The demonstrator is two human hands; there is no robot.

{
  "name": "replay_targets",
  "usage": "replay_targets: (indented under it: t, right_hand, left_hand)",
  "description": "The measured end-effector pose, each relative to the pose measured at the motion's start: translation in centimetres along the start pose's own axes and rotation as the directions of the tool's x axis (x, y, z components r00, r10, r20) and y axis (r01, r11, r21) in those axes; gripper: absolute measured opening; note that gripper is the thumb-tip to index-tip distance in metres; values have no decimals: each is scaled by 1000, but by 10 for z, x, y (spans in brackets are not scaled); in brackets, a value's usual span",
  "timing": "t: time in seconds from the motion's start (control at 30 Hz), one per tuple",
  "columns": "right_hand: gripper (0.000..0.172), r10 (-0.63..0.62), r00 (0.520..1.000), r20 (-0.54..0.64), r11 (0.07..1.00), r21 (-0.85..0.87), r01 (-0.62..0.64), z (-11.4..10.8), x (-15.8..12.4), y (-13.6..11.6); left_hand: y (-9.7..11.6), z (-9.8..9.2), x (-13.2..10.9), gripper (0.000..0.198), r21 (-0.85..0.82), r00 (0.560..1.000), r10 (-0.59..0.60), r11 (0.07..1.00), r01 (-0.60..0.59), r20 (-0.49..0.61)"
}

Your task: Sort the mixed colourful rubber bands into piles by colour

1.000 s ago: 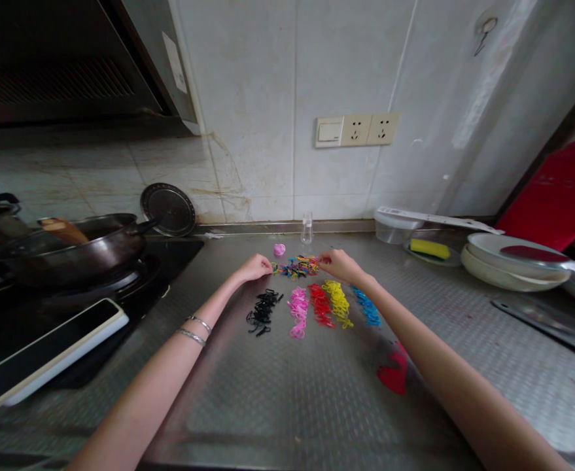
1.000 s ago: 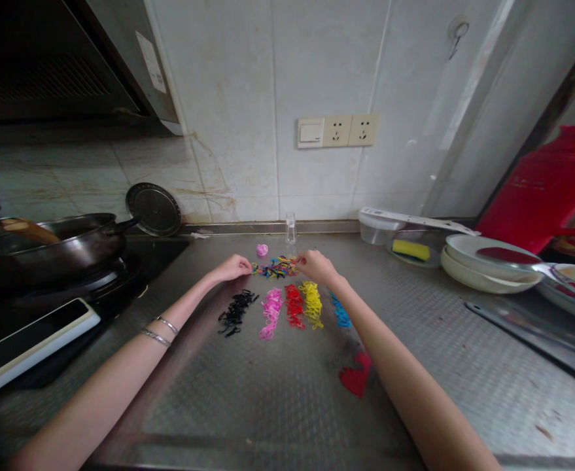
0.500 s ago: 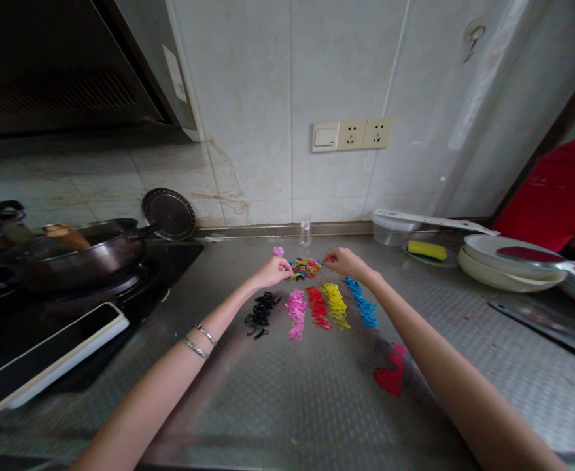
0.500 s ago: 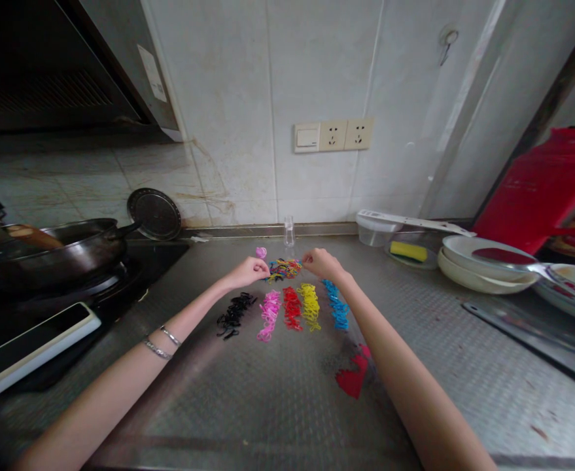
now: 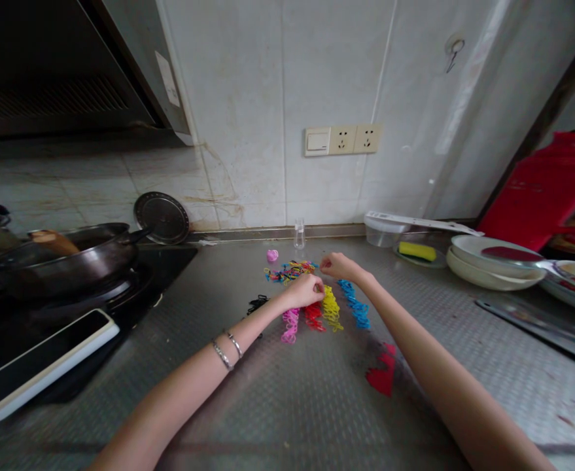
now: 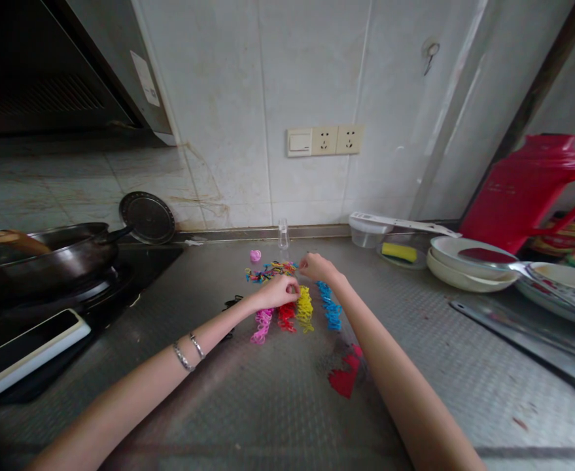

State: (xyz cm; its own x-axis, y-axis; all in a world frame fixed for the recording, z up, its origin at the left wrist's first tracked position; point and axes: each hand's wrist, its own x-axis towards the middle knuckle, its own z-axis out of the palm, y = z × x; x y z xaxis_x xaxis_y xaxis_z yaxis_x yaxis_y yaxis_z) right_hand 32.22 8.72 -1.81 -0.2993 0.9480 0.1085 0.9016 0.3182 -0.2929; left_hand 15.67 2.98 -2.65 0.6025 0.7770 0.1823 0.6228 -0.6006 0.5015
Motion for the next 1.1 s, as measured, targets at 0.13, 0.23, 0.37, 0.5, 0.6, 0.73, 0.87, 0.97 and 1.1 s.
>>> replay_targets:
  t: [0.13,0.23,0.37,0.5,0.6,0.73,0.87,0.97,1.1]
  right_hand:
    - [26,29,1000,-4,999,-36,-29,2,-4,-8]
    - [29,0,1000,-3,999,-44,0,5,-7,-19]
    - [25,-34,999,14,998,-58,35,9,-10,-35]
    - [23,-88,996,25,994,-65,89,12,-13,-44]
    - [25,-84,996,-7,993,-90,83,15,-16,-46]
    - [26,-52,999,-14,989,-140,49,18,-18,-45]
    - [23,-58,998,-36,983,-177,51,21,-18,-45]
    - [21,-55,997,-54,983,-177,45,24,-17,-44]
    - [19,-56,995,-80,985,-169,42,28,-16,-42]
  left_hand:
    - [-7,-5,-8,23,-18,999,27,999,-28,-44]
    - [-24,-19,-16,22,-22,994,-4,1000,1,-107]
    - [-63,-46,-24,24,-23,968,-131,991,129,-214]
    - [-99,-68,-33,24,-71,919,-252,968,242,-302]
    - [-116,-73,-37,23,-92,893,-302,953,288,-334]
    - [-126,-71,-35,23,-33,869,-359,928,370,-341]
    - [-128,-67,-34,28,26,868,-376,914,405,-324]
    - [-123,-65,-36,35,81,880,-373,908,411,-294]
    - [-114,-63,-39,36,190,893,-352,892,411,-281]
